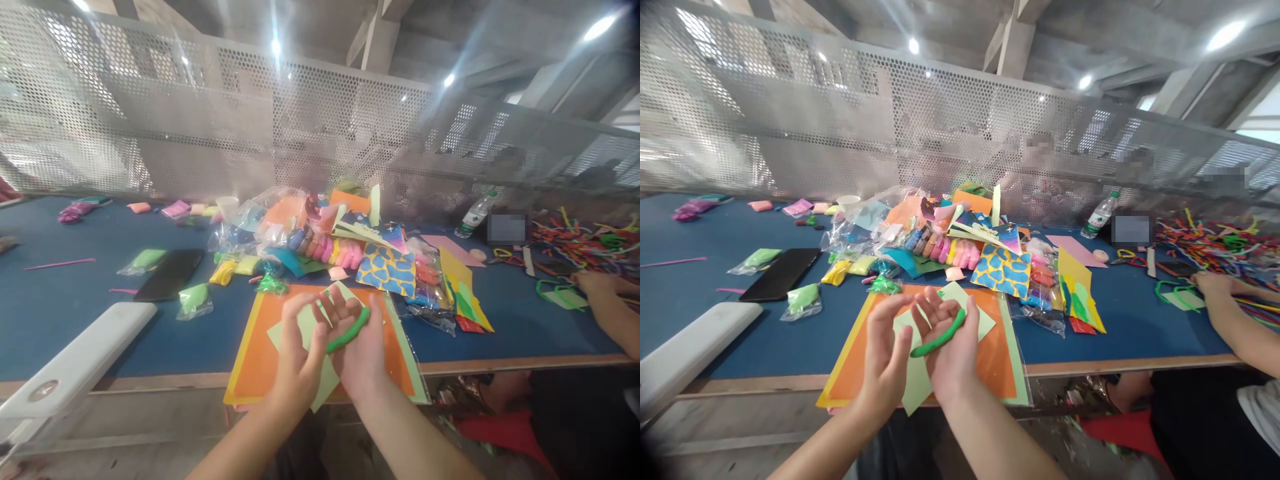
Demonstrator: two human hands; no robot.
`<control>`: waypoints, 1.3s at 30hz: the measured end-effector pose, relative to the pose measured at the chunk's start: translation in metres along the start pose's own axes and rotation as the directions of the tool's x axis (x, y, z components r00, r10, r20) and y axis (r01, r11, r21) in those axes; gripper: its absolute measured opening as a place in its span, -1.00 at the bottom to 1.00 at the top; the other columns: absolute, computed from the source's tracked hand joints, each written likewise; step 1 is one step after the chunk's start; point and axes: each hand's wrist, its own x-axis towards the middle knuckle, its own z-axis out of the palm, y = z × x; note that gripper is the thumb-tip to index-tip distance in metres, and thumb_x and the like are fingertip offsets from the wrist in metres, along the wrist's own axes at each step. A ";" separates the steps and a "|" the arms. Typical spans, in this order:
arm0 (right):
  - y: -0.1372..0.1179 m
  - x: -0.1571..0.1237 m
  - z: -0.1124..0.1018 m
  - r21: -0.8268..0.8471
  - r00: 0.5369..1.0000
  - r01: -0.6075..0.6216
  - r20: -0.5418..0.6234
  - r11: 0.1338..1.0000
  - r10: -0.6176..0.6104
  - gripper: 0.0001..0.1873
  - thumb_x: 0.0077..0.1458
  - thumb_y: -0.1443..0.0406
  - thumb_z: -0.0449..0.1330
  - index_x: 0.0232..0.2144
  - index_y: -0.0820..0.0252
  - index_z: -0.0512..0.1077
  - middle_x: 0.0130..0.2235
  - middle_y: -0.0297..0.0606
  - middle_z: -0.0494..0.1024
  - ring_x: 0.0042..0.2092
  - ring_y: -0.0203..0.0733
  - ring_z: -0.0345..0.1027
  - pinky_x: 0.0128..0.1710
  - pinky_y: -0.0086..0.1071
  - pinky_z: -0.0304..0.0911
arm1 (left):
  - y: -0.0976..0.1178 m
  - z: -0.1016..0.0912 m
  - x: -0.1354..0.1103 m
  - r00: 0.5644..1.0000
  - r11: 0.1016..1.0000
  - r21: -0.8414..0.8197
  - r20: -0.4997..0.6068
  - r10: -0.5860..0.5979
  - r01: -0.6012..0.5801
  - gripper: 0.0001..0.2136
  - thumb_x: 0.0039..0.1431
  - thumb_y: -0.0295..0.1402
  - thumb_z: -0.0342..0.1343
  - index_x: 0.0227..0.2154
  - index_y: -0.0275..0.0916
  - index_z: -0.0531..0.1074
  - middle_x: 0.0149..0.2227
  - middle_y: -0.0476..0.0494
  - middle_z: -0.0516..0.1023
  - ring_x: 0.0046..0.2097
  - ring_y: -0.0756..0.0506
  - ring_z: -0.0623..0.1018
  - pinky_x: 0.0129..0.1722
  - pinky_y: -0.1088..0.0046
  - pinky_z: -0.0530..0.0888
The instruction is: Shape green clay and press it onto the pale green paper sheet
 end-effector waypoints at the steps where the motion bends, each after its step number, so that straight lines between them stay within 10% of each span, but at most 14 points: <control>1: -0.004 0.004 0.001 0.023 1.000 0.021 0.010 1.000 -0.022 -0.57 0.12 -0.01 0.06 -0.62 0.11 0.38 -0.22 -0.26 0.63 -0.10 -0.13 0.49 0.05 -0.11 0.28 | -0.004 -0.006 -0.003 0.993 0.997 0.067 0.116 0.020 -0.028 -0.73 0.24 -0.21 0.02 -0.03 -0.13 0.32 -0.06 -0.19 0.45 0.00 -0.16 0.46 -0.03 0.25 0.44; 6: -0.006 0.011 -0.003 -0.049 0.992 0.087 0.092 0.995 -0.082 -0.55 0.13 -0.11 -0.01 -0.44 0.05 0.44 -0.11 -0.25 0.58 0.01 -0.11 0.42 0.12 -0.05 0.24 | -0.016 -0.028 -0.010 0.897 0.964 0.266 0.422 -0.131 0.016 -0.79 0.19 -0.25 0.08 -0.15 -0.17 0.42 -0.18 -0.17 0.54 -0.14 -0.15 0.53 -0.18 0.31 0.47; 13: -0.007 0.020 -0.015 -0.483 0.913 0.240 0.408 0.842 -0.026 -0.53 0.12 -0.09 0.01 -0.25 0.10 0.48 -0.05 -0.13 0.53 -0.01 0.03 0.40 -0.03 -0.05 0.32 | -0.019 -0.048 0.011 0.913 0.936 0.338 0.342 -0.223 0.102 -0.81 0.20 -0.24 0.05 -0.20 -0.16 0.47 -0.23 -0.12 0.58 -0.19 -0.12 0.54 -0.20 0.37 0.46; 17: -0.031 0.036 -0.015 -0.705 0.788 0.600 0.602 0.379 -0.127 -0.74 0.09 0.16 0.17 -0.16 0.05 0.48 -0.04 -0.21 0.51 -0.02 -0.06 0.37 0.02 -0.14 0.25 | -0.026 -0.060 0.019 0.931 0.895 0.427 0.258 -0.260 0.132 -0.81 0.16 -0.20 0.07 -0.25 -0.17 0.47 -0.25 -0.11 0.58 -0.18 -0.14 0.55 -0.23 0.39 0.46; 21: -0.033 0.038 -0.006 -0.631 0.640 0.768 0.747 -0.114 0.182 -0.73 0.07 0.21 0.21 -0.14 -0.02 0.51 -0.08 -0.27 0.56 0.01 -0.03 0.36 0.14 -0.04 0.09 | -0.028 -0.060 0.020 0.929 0.890 0.451 0.297 -0.223 0.070 -0.85 0.14 -0.25 0.10 -0.29 -0.17 0.47 -0.26 -0.09 0.58 -0.17 -0.14 0.54 -0.18 0.35 0.43; 27: -0.026 0.043 -0.011 -0.763 0.717 0.644 0.576 -0.055 0.393 -0.72 0.18 0.16 0.11 -0.09 -0.05 0.50 -0.13 -0.29 0.60 -0.14 -0.07 0.46 -0.13 -0.20 0.30 | -0.027 -0.074 0.017 0.926 0.902 0.426 0.305 -0.222 0.076 -0.87 0.14 -0.27 0.08 -0.37 -0.20 0.47 -0.36 -0.07 0.54 -0.28 -0.09 0.51 -0.26 0.42 0.42; 33: -0.068 0.089 -0.028 -0.848 0.825 0.517 0.530 -0.118 -0.198 -0.70 0.15 0.21 0.05 -0.17 0.17 0.52 -0.20 -0.18 0.58 -0.24 -0.13 0.42 -0.27 -0.29 0.28 | -0.035 -0.113 0.014 0.901 0.796 0.554 0.173 -0.399 0.246 -0.77 0.18 -0.18 0.02 -0.31 -0.18 0.50 -0.29 -0.09 0.58 -0.25 -0.10 0.51 -0.24 0.42 0.41; 35: -0.063 0.092 -0.026 -0.830 0.836 0.539 0.548 -0.144 -0.032 -0.66 0.15 0.28 0.00 -0.13 0.18 0.51 -0.33 -0.23 0.55 -0.39 -0.20 0.37 -0.40 -0.33 0.24 | -0.038 -0.111 0.013 0.872 0.801 0.552 0.249 -0.421 0.229 -0.73 0.21 -0.22 -0.04 -0.18 -0.15 0.51 -0.20 -0.10 0.59 -0.18 -0.12 0.53 -0.19 0.41 0.41; 39: -0.026 0.078 -0.015 -0.662 0.667 0.734 0.658 -0.152 0.350 -0.59 -0.01 0.49 -0.05 -0.30 0.12 0.55 -0.24 -0.27 0.54 -0.25 -0.21 0.40 -0.29 -0.35 0.26 | -0.041 -0.096 0.021 0.838 0.791 0.533 0.251 -0.485 0.299 -0.68 0.18 -0.24 0.01 -0.02 -0.14 0.43 -0.25 -0.06 0.60 -0.23 -0.10 0.54 -0.22 0.43 0.41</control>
